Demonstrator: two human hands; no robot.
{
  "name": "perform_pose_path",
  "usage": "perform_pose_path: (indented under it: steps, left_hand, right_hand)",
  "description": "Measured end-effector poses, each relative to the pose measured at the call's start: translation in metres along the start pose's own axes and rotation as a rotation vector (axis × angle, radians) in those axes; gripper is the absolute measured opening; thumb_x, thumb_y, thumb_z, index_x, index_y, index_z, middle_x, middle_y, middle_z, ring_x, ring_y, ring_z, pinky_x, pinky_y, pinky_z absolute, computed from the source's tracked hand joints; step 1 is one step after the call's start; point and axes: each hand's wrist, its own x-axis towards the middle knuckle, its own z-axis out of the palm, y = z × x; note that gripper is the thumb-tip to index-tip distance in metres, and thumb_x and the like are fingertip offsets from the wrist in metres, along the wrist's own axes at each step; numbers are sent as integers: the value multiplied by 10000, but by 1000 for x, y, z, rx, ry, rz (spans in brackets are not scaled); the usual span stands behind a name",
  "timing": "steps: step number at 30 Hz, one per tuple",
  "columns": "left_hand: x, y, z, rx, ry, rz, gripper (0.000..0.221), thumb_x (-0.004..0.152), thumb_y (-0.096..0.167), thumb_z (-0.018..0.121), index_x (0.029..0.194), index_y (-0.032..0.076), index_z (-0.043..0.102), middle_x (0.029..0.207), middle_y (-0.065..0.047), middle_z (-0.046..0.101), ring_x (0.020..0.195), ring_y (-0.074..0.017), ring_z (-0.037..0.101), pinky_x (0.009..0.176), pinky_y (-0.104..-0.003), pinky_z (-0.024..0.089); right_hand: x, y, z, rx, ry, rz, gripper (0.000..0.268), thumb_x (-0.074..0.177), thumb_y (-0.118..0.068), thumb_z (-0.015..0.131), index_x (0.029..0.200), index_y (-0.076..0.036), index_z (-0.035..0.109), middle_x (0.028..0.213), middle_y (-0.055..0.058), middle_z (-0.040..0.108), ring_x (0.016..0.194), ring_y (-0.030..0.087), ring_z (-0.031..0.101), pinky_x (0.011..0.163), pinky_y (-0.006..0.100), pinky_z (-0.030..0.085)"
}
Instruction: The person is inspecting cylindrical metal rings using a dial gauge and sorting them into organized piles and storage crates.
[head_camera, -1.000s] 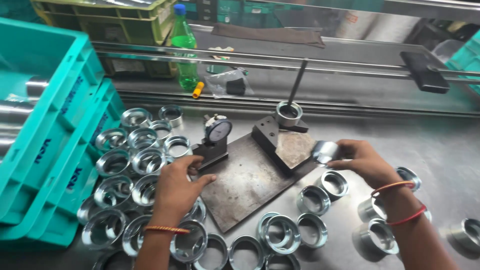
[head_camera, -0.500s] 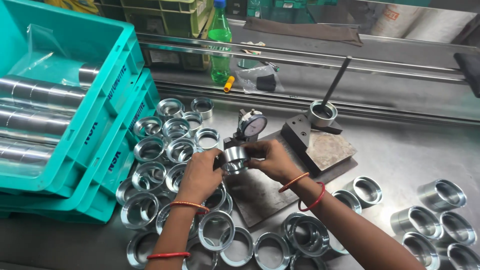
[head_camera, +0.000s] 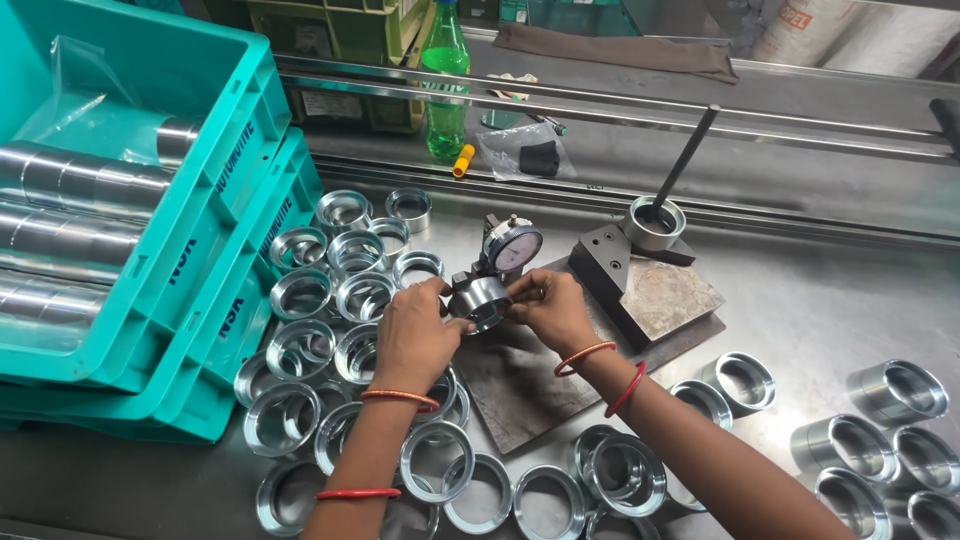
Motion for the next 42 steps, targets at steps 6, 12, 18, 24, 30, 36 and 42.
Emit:
perform_pose_path:
  steps: [6,12,18,24,30,36,42]
  left_hand:
    - [8,3,11,-63,119,85,719,608,217,951,1238,51,649,1163,-176,700,1048,-362,685,885,-451,541]
    - [10,20,6,-19,16,8,635,661,265,925,1221,92,682,1130,-134,722,1040,-328,700,895,-438,545]
    - [14,24,8,22,38,12,618,632,302,938,1162,88,706,1127,-111,730,1040,-306,704,889,-430,546]
    - [16,31,7,47,39,3,585,629,340,943,1104,78,724,1060,-103,748,1008,-304,715,886,-435,546]
    - [16,34,6,71,40,-8,563,634,367,943,1068,75,735,1006,-102,757,975,-302,726,865,-435,552]
    - [18,36,7,85,26,-28,577,628,394,941,1073,86,741,1014,-94,764,985,-288,732,876,-424,553]
    - [19,37,7,96,35,-23,593,621,426,940,1064,86,744,1018,-101,760,984,-297,730,875,-427,551]
  right_hand:
    - [1,3,-10,32,-44,53,132,798,137,738,906,81,688,875,177,774,797,222,783,727,327,679]
    - [6,17,-17,126,-105,77,104,848,105,704,941,86,662,885,174,758,789,223,780,698,331,688]
    - [6,22,-23,147,-143,80,122,880,126,651,999,111,668,884,185,750,773,222,767,651,302,647]
    - [3,23,-27,213,-162,142,181,876,151,596,1045,129,658,923,199,744,786,235,772,626,287,631]
    - [-1,16,-29,217,-190,150,195,895,105,629,1083,127,676,933,196,755,777,215,753,639,283,619]
    - [-8,2,-29,133,-183,193,233,879,11,719,1093,101,700,919,161,775,778,187,777,686,269,661]
    - [-12,-4,-33,119,-176,205,254,864,-8,751,1091,98,713,897,159,770,752,183,762,654,270,653]
